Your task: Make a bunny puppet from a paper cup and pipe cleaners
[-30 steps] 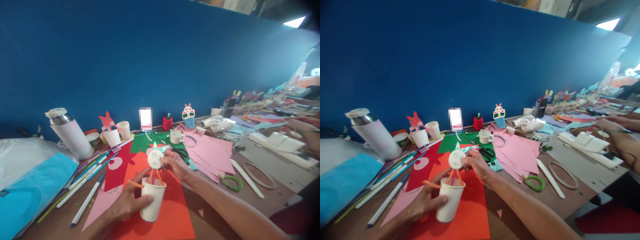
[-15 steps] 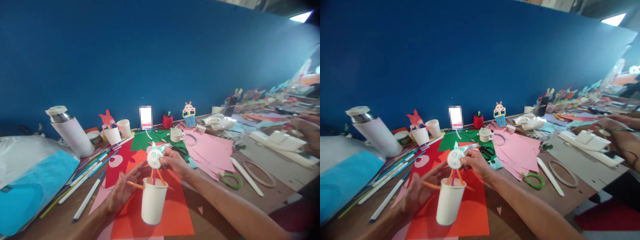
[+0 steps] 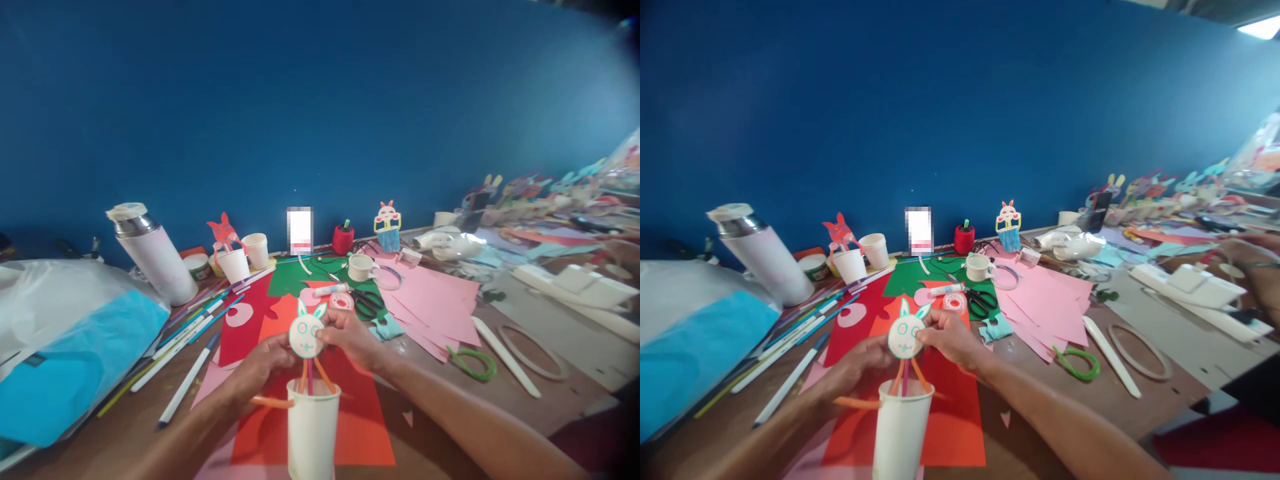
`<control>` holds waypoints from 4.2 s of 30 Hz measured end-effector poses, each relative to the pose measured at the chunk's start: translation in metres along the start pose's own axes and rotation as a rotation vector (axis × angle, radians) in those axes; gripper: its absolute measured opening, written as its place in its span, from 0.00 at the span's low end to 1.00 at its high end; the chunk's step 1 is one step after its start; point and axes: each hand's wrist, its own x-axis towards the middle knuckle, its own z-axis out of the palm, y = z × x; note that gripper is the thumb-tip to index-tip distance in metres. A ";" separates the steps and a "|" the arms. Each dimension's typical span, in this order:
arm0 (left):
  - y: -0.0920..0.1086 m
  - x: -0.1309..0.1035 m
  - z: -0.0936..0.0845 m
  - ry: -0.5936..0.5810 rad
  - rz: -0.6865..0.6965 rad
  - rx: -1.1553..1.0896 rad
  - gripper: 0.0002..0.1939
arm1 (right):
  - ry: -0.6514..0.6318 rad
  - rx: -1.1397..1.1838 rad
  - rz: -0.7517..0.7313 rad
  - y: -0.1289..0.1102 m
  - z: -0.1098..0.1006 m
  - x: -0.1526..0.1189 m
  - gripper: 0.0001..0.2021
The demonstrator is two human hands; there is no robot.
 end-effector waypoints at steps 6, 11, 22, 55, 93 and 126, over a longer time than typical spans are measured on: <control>0.001 0.001 0.000 -0.040 0.029 0.098 0.20 | -0.008 -0.047 -0.014 0.000 -0.003 -0.001 0.04; -0.004 0.004 -0.003 -0.003 0.061 0.105 0.21 | -0.032 -0.063 -0.016 -0.001 -0.003 -0.002 0.03; 0.002 0.001 -0.004 -0.041 0.077 0.258 0.17 | -0.066 -0.080 -0.016 0.002 -0.005 -0.001 0.03; -0.005 0.007 0.004 0.365 0.165 0.223 0.13 | -0.052 -0.074 0.018 0.006 0.011 -0.006 0.12; -0.010 0.004 0.006 0.316 0.163 0.250 0.13 | 0.051 0.004 0.035 0.006 0.024 -0.011 0.07; -0.013 0.004 0.004 0.180 0.173 0.114 0.18 | 0.090 -0.036 0.032 0.004 0.022 -0.012 0.10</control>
